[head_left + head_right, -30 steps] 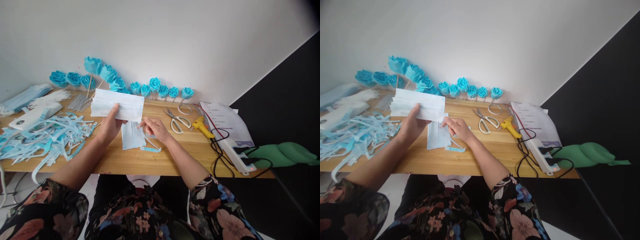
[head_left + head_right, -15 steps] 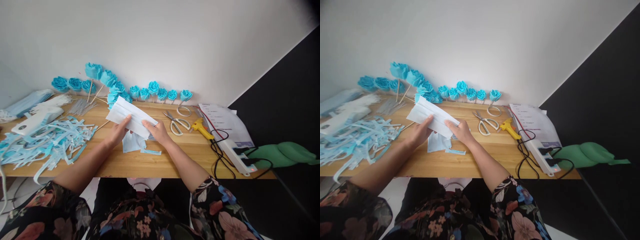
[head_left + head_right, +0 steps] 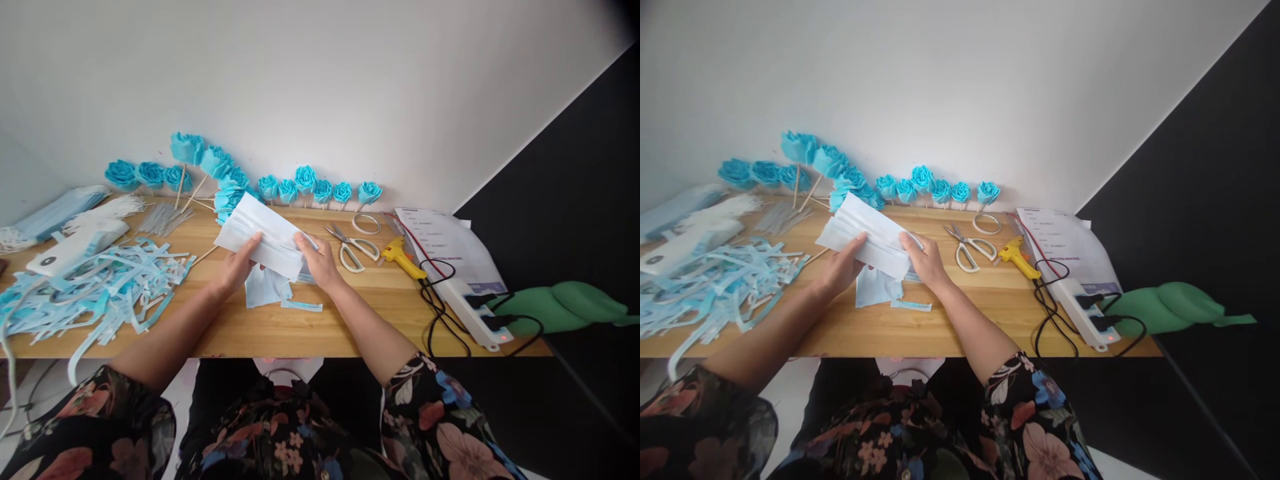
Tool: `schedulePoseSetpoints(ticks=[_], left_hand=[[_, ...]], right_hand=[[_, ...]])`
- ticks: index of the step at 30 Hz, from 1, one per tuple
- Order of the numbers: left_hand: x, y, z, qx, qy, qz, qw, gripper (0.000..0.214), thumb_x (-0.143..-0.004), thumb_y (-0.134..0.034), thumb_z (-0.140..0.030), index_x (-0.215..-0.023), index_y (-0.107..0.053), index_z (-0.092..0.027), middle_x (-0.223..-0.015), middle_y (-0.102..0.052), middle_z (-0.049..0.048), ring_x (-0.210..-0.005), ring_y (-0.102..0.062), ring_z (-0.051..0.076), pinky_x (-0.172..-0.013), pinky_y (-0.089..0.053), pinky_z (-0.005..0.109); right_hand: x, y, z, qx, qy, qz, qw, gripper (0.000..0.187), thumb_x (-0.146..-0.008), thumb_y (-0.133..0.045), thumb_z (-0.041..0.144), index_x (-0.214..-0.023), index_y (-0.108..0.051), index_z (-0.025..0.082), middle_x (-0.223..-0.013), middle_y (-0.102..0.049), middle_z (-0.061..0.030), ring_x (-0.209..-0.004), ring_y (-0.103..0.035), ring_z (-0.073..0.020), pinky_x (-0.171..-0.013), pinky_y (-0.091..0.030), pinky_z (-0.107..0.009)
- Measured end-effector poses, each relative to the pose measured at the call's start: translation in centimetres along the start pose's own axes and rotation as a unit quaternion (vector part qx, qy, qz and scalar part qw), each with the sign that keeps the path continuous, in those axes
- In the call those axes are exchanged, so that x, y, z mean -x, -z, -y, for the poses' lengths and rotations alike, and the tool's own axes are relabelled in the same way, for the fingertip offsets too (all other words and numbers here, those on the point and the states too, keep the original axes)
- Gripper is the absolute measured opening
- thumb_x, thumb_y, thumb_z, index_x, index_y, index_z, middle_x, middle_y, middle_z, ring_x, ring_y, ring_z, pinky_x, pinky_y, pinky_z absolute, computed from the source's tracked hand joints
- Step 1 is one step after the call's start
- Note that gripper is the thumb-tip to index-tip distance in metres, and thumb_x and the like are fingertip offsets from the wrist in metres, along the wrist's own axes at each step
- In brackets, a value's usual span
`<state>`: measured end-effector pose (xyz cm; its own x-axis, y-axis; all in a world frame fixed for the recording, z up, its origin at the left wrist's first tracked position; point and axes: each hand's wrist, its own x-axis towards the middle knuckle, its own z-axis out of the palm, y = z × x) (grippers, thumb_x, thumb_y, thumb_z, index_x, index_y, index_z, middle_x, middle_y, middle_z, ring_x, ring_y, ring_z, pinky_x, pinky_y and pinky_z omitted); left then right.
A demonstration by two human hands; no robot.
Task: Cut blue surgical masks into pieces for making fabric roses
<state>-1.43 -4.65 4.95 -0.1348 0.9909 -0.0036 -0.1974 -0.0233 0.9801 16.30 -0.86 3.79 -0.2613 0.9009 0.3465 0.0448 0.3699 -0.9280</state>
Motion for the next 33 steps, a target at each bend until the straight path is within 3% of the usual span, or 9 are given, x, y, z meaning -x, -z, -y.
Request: schedulePoseSetpoints(ticks=[4, 13, 20, 26, 29, 33], left_hand=[[0.2, -0.1, -0.3, 0.004, 0.003, 0.03, 1.0, 0.041, -0.082, -0.071, -0.053, -0.062, -0.056, -0.02, -0.052, -0.051, -0.0009, -0.048, -0.047, 0.015, -0.048, -0.042, 0.028], [-0.9, 1.2, 2.5, 0.027, -0.03, 0.054, 0.998, 0.041, -0.076, -0.079, -0.055, -0.071, -0.061, -0.018, -0.062, -0.055, -0.001, -0.054, -0.05, 0.013, -0.051, -0.041, 0.026], [-0.7, 0.4, 1.8, 0.051, -0.029, 0.016, 0.998, 0.046, -0.072, -0.078, -0.061, -0.075, -0.059, -0.019, -0.061, -0.054, -0.0027, -0.052, -0.05, 0.013, -0.047, -0.042, 0.025], [-1.1, 0.8, 2.2, 0.024, -0.042, -0.005, 0.999, 0.043, -0.076, -0.076, -0.061, -0.077, -0.06, -0.021, -0.063, -0.056, -0.0022, -0.053, -0.051, 0.015, -0.048, -0.043, 0.027], [-1.2, 0.8, 2.2, 0.034, -0.047, -0.01, 0.998, 0.042, -0.074, -0.078, -0.06, -0.076, -0.061, -0.022, -0.062, -0.056, -0.0025, -0.053, -0.052, 0.015, -0.048, -0.044, 0.028], [-1.3, 0.7, 1.5, 0.086, -0.068, -0.044, 0.993, 0.037, -0.073, -0.083, -0.049, -0.09, -0.066, -0.021, -0.084, -0.071, 0.0019, -0.079, -0.067, 0.021, -0.064, -0.054, 0.028]], right_hand=[[0.1, 0.1, 0.2, -0.006, -0.005, 0.014, 1.0, 0.05, -0.093, -0.053, 0.061, -0.065, -0.046, 0.02, -0.067, -0.039, 0.0014, -0.068, -0.038, -0.0132, -0.064, -0.034, -0.027], [0.4, -0.1, 1.0, -0.019, -0.055, 0.036, 0.998, 0.041, -0.082, -0.068, 0.055, -0.072, -0.064, 0.015, -0.067, -0.052, 0.0, -0.064, -0.043, -0.0124, -0.059, -0.036, -0.026], [0.3, -0.1, 0.7, -0.004, -0.058, 0.043, 0.997, 0.044, -0.083, -0.066, 0.057, -0.071, -0.063, 0.015, -0.064, -0.047, 0.0018, -0.062, -0.04, -0.0111, -0.056, -0.032, -0.024], [0.4, -0.1, 0.6, -0.037, -0.054, 0.058, 0.996, 0.045, -0.08, -0.07, 0.059, -0.084, -0.07, 0.015, -0.073, -0.06, -0.0012, -0.068, -0.05, -0.0143, -0.064, -0.041, -0.026], [0.4, -0.4, 0.3, -0.017, -0.052, 0.056, 0.997, 0.042, -0.077, -0.072, 0.056, -0.08, -0.069, 0.014, -0.07, -0.057, -0.0003, -0.066, -0.048, -0.0137, -0.062, -0.039, -0.026], [0.2, -0.5, 0.0, 0.017, -0.048, 0.039, 0.998, 0.043, -0.076, -0.071, 0.056, -0.067, -0.061, 0.016, -0.063, -0.048, 0.0021, -0.063, -0.042, -0.0117, -0.059, -0.035, -0.025]])
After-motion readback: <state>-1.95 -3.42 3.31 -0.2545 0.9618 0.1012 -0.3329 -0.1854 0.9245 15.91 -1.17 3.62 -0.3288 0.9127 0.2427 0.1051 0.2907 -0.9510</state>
